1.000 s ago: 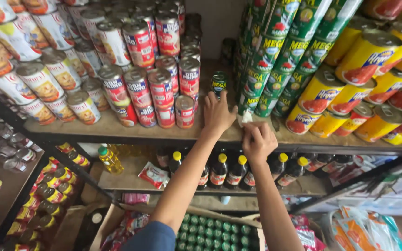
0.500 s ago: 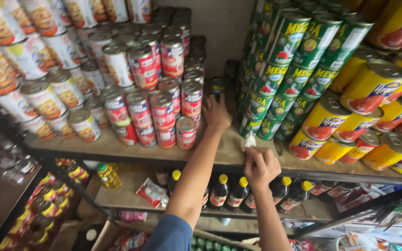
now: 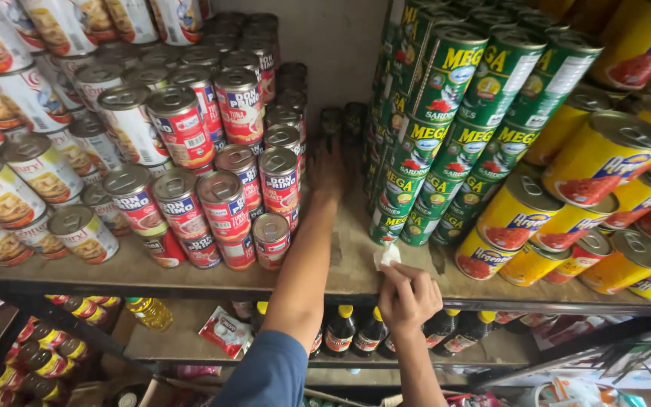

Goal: The person is wiping individual canned goods with a white cloth and organizing them on shelves.

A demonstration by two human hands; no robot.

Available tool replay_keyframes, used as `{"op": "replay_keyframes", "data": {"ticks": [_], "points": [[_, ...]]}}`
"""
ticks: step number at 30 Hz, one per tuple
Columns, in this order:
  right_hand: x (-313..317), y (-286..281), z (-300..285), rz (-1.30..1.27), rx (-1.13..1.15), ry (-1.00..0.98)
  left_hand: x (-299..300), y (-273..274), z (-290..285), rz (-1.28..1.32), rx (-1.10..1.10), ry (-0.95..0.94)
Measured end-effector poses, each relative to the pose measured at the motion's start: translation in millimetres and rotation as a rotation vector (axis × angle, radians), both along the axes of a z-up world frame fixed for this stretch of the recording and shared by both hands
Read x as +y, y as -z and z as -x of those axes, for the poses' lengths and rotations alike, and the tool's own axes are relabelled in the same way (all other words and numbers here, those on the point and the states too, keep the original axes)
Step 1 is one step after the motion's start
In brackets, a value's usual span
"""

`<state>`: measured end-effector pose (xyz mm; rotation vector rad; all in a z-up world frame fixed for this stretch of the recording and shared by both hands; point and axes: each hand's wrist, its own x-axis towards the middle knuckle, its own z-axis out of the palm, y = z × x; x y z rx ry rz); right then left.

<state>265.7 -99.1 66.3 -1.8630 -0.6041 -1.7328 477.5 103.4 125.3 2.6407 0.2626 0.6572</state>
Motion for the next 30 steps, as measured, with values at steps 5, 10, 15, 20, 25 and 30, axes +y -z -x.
{"op": "replay_keyframes", "data": {"ticks": [5, 10, 15, 20, 25, 30], "points": [[-0.2, 2.4, -3.5, 0.001, -0.036, -0.024, 4.0, 13.0, -31.0, -0.002, 0.024, 0.016], [1.2, -3.6, 1.1, 0.019, -0.031, -0.026, 4.8, 34.7, -53.4, -0.03, 0.009, 0.011], [0.6, -9.5, 10.5, 0.075, -0.017, -0.018, -2.9, 59.7, -34.7, -0.148, -0.055, -0.062], [6.5, -23.1, 16.5, 0.058, -0.009, -0.066, -6.7, 27.3, 29.9, 0.026, -0.062, 0.036], [-5.2, -4.0, -6.8, 0.108, -0.037, -0.009, -14.7, 26.9, 22.2, 0.011, -0.008, 0.056], [5.1, -21.9, 22.8, 0.091, 0.065, -0.04, -34.1, 37.5, 62.4, 0.016, -0.308, 0.08]]}}
